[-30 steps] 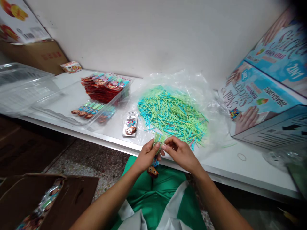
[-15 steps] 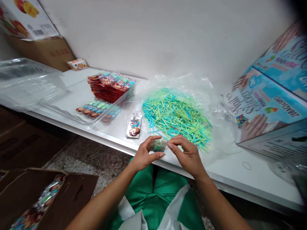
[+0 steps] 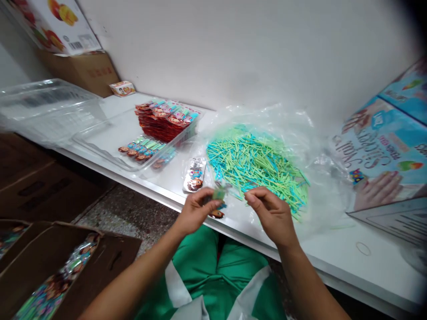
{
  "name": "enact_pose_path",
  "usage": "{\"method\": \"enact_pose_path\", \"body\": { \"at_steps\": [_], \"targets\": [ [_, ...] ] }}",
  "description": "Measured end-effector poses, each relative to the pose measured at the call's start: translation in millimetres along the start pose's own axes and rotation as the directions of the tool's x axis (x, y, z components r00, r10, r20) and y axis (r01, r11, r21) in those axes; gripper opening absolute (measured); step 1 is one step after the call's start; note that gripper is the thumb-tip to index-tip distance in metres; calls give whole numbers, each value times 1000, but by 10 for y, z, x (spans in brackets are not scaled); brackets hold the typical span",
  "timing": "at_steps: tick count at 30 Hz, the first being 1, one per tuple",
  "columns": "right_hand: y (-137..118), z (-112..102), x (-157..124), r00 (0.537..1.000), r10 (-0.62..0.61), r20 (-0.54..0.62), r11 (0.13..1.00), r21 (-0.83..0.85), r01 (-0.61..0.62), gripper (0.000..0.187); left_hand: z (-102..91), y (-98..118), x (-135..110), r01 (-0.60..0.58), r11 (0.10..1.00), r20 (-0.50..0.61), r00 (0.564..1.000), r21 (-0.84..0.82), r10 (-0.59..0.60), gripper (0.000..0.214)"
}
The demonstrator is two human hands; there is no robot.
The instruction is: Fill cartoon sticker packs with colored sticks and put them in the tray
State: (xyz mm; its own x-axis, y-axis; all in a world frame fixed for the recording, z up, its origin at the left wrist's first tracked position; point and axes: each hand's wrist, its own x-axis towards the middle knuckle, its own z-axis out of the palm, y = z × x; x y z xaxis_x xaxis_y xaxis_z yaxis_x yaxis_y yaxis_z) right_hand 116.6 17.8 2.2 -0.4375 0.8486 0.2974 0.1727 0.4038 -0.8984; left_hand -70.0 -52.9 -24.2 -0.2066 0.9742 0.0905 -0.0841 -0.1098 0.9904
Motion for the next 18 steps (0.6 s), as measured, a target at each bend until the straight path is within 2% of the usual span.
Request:
{"method": "enact_pose_path", "body": {
  "at_steps": [2,3,5,7,8,9,11,13,14,16,18],
  "targets": [
    [43,-9,8,997,65,-33,998,7,-65,12,-305,293,123,-74,993,-111,990,91,84,28],
    [72,-11,8,995,95,-41,996,7,-94,14,-501,459,208,-142,979,-188,967,149,169,33],
    [132,-11,7,989,142,-39,990,4,-142,16,-965,778,419,-248,919,-292,894,306,339,41],
    [185,-5,9,985,170,-18,986,-2,-170,17,-1483,1014,667,-266,844,-295,853,465,432,45],
    [206,0,12,984,177,-6,984,-3,-178,17,-1743,1083,796,-233,809,-304,842,540,446,45],
    [223,5,17,983,183,2,983,-2,-183,17,-1996,1114,921,-154,778,-333,841,608,427,45],
    [249,12,30,979,202,13,979,-1,-202,16,-2452,1077,1146,92,696,-417,853,712,313,45],
    [272,12,48,973,229,20,973,-13,-229,16,-2813,949,1322,330,579,-500,852,746,159,49],
    [284,8,59,970,244,22,970,-25,-243,16,-2954,871,1392,396,532,-523,845,749,108,51],
    [313,-3,86,963,268,30,962,-49,-267,17,-3163,724,1511,435,489,-535,841,756,80,54],
    [346,-15,120,957,289,32,956,-71,-286,17,-3300,615,1621,390,494,-512,848,777,136,52]
  ]
}}
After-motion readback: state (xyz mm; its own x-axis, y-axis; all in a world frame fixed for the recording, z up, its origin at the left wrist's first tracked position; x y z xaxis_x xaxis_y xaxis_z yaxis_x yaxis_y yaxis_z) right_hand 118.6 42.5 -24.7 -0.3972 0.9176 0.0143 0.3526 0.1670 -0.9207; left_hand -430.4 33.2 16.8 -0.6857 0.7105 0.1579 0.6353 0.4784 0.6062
